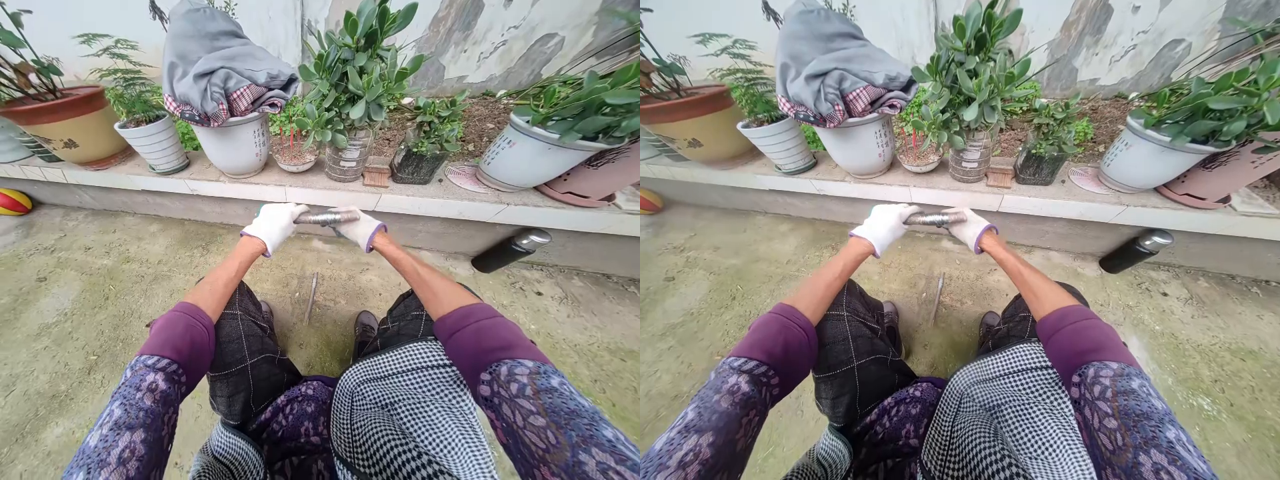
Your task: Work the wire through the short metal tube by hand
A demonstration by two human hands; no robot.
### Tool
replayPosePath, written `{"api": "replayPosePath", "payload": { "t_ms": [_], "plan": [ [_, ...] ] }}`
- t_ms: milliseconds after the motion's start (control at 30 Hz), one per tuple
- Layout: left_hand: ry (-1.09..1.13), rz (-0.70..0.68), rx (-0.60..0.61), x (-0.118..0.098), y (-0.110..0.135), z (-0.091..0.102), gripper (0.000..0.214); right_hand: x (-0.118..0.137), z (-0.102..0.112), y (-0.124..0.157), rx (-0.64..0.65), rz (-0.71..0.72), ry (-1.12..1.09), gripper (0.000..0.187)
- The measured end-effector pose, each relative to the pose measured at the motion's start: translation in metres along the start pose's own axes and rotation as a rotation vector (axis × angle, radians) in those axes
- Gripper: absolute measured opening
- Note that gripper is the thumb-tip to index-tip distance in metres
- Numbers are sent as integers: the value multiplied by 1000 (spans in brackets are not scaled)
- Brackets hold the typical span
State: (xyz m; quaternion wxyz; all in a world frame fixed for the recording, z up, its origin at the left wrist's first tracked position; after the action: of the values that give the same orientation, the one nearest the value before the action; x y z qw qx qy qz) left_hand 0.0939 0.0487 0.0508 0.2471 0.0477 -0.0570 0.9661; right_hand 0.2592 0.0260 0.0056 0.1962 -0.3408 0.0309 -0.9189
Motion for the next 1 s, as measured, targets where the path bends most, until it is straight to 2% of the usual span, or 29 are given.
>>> {"api": "replayPosePath", "payload": {
  "t_ms": [67,133,200,267,333,367,433,500,567,600,633,700,767,833,900,1000],
  "plan": [
    [33,97,1,17,-5,0,41,18,-20,10,117,-33,-4,25],
    [-3,150,54,29,-8,-6,40,48,-32,16,178,34,13,25],
    [-102,155,144,33,-8,-17,38,73,-33,18,233,121,70,24],
    [-212,120,231,29,-4,-27,35,82,-21,14,192,177,120,22],
    [-265,36,270,18,5,-32,31,70,1,6,74,184,127,23],
    [-250,-52,259,9,10,-32,32,57,12,2,18,163,100,25],
    [-213,-165,184,-5,19,-25,35,21,27,-4,-46,21,54,28],
    [-137,-190,100,-9,23,-16,37,-8,30,-6,-44,-71,39,29],
    [-21,-119,34,-2,20,-5,39,-16,16,-2,15,-64,49,26],
    [36,-59,11,5,16,-2,40,-11,3,2,60,-13,45,27],
    [81,11,-1,14,12,1,41,-5,-11,8,108,-33,65,27],
    [105,113,2,30,6,0,42,19,-42,22,241,12,126,27],
    [39,119,45,36,3,-8,39,52,-66,32,348,152,206,22],
    [-74,39,116,30,6,-20,36,74,-73,37,409,213,256,20],
    [-174,-69,181,17,14,-31,33,82,-58,33,365,226,267,23],
    [-204,-225,178,-8,27,-34,31,61,-12,16,176,130,255,23]
  ]
}}
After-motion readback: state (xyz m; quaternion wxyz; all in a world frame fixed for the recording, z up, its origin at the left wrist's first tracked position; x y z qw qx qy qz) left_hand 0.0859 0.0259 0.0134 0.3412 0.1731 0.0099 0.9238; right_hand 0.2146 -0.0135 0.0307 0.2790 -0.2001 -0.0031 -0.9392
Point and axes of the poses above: each hand's wrist, its own y-axis away from the middle knuckle, its own z-axis out of the back of the hand, x = y × z, the point moved 6 cm from there along -y, towards the middle knuckle, and after that the axes turned 15 degrees about z, right-handed, at the moved point
